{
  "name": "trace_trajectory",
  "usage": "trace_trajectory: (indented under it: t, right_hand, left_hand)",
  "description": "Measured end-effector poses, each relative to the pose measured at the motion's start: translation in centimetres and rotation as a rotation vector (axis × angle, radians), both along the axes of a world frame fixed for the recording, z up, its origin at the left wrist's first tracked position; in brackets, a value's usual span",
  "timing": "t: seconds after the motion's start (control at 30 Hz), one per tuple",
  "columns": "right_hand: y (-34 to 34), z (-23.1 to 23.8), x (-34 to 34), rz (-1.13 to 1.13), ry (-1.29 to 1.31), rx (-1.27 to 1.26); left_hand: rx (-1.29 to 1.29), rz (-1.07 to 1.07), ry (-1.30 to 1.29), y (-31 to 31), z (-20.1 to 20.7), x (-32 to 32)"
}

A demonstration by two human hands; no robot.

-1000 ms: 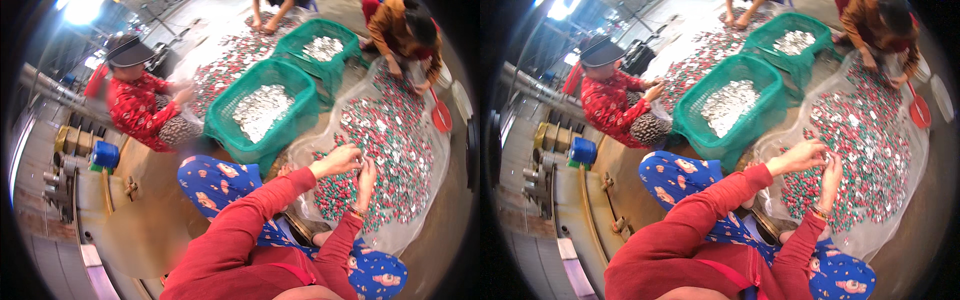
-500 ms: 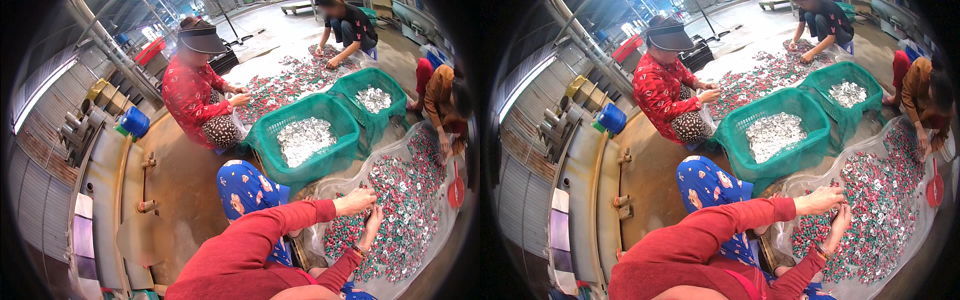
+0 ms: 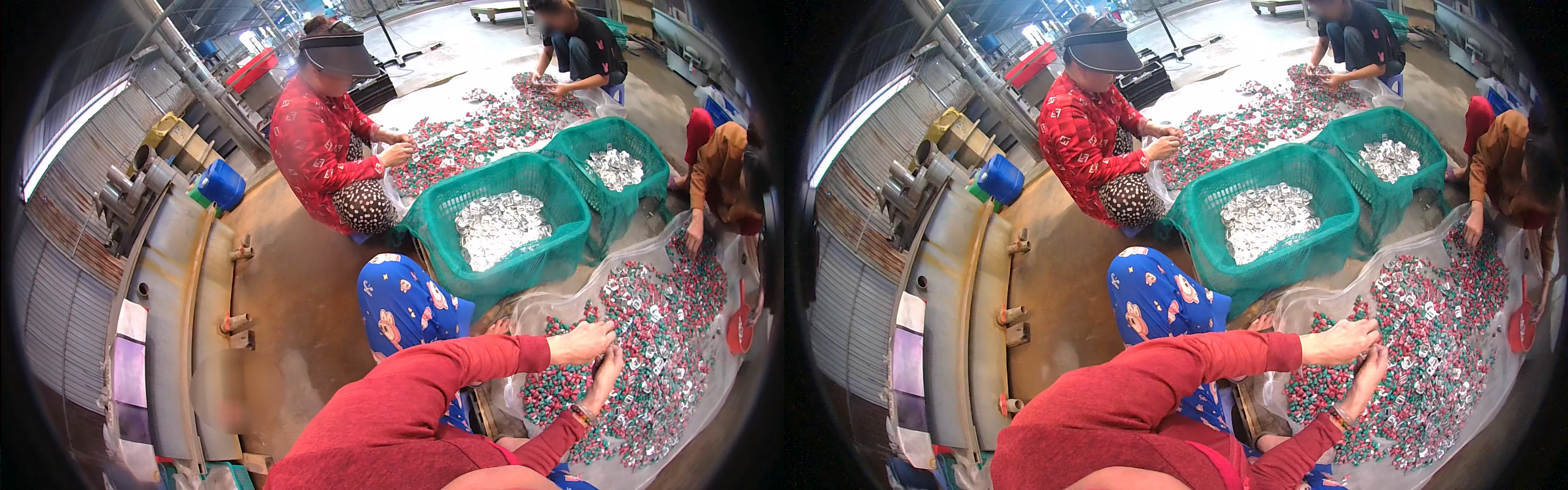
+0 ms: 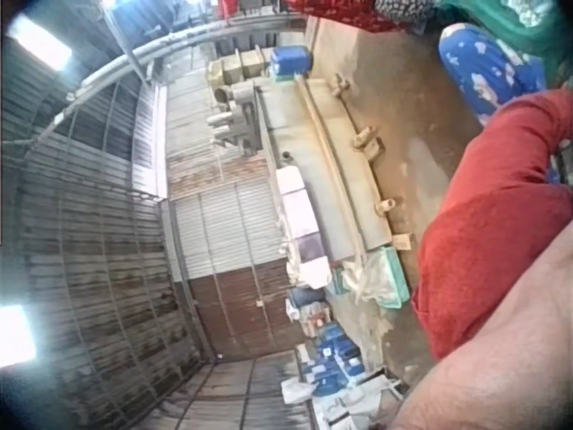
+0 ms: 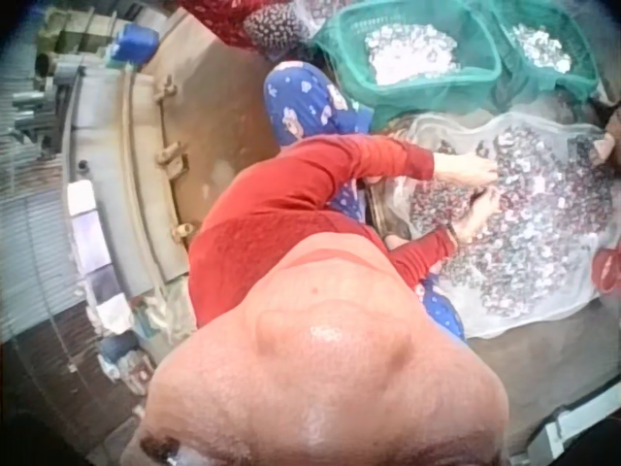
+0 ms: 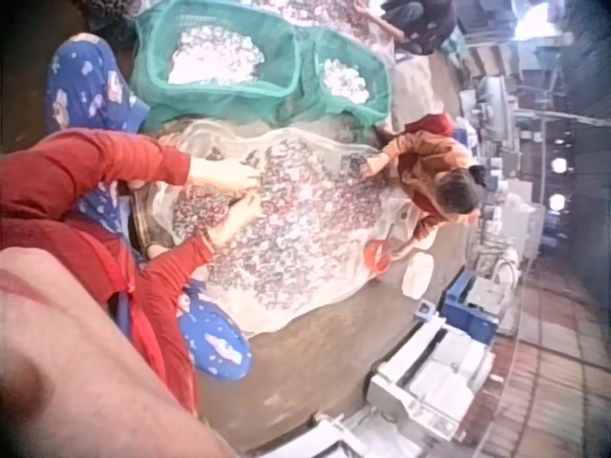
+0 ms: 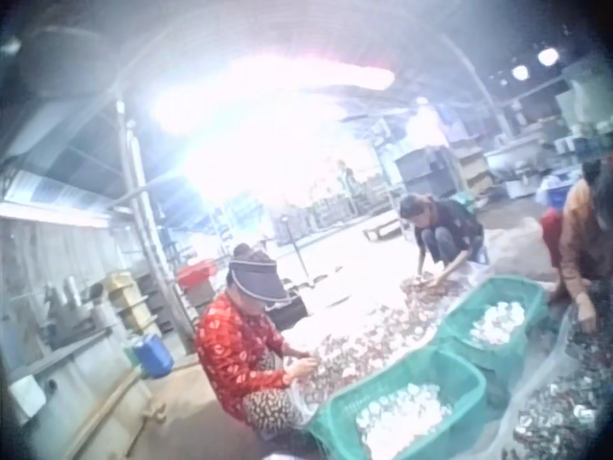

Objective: The person trims metal pieces using a hand tool, then sorts through a pile of colorful stones and metal pieces by hand to gather the metal pieces.

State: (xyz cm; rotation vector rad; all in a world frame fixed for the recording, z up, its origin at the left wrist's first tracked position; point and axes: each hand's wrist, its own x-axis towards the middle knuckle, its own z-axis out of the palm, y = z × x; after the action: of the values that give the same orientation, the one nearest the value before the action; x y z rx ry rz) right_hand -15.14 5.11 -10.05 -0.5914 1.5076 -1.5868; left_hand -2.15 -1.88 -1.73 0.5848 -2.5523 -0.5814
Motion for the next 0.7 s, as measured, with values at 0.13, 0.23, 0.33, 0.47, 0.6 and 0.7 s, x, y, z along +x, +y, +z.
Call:
trace_trajectory:
  t: [0.13, 0.23, 0.33, 0.47, 0.6, 0.7]
  right_hand:
    - [0.0, -0.2, 0.1, 0.106, -0.102, -0.011]
    - [0.1, 0.5, 0.4, 0.034, -0.155, -0.063]
    - [-0.1, -0.2, -0.3, 0.113, 0.104, -0.066]
    - [0.5, 3.6, 0.7, 0.274, -0.011, 0.134]
    - [0.3, 1.7, 0.5, 0.073, 0.024, 0.033]
    - [0.3, 1.2, -0.1, 0.077, 0.157, 0.053]
  left_hand:
    - [-0.017, -0.027, -0.167, 0.1, 0.2, 0.5]
    - [-0.212, -0.024, -0.015, 1.5, 0.2, 0.2]
    - [0.102, 0.022, -0.150, 0.3, 1.4, 0.5]
    - [0.124, 0.144, -0.071, -0.4, 1.4, 1.1]
    - [0.285, 0.061, -0.019, -0.3, 1.4, 1.1]
    - [0.647, 0.071, 0.034, -0.9, 2.2, 1.3]
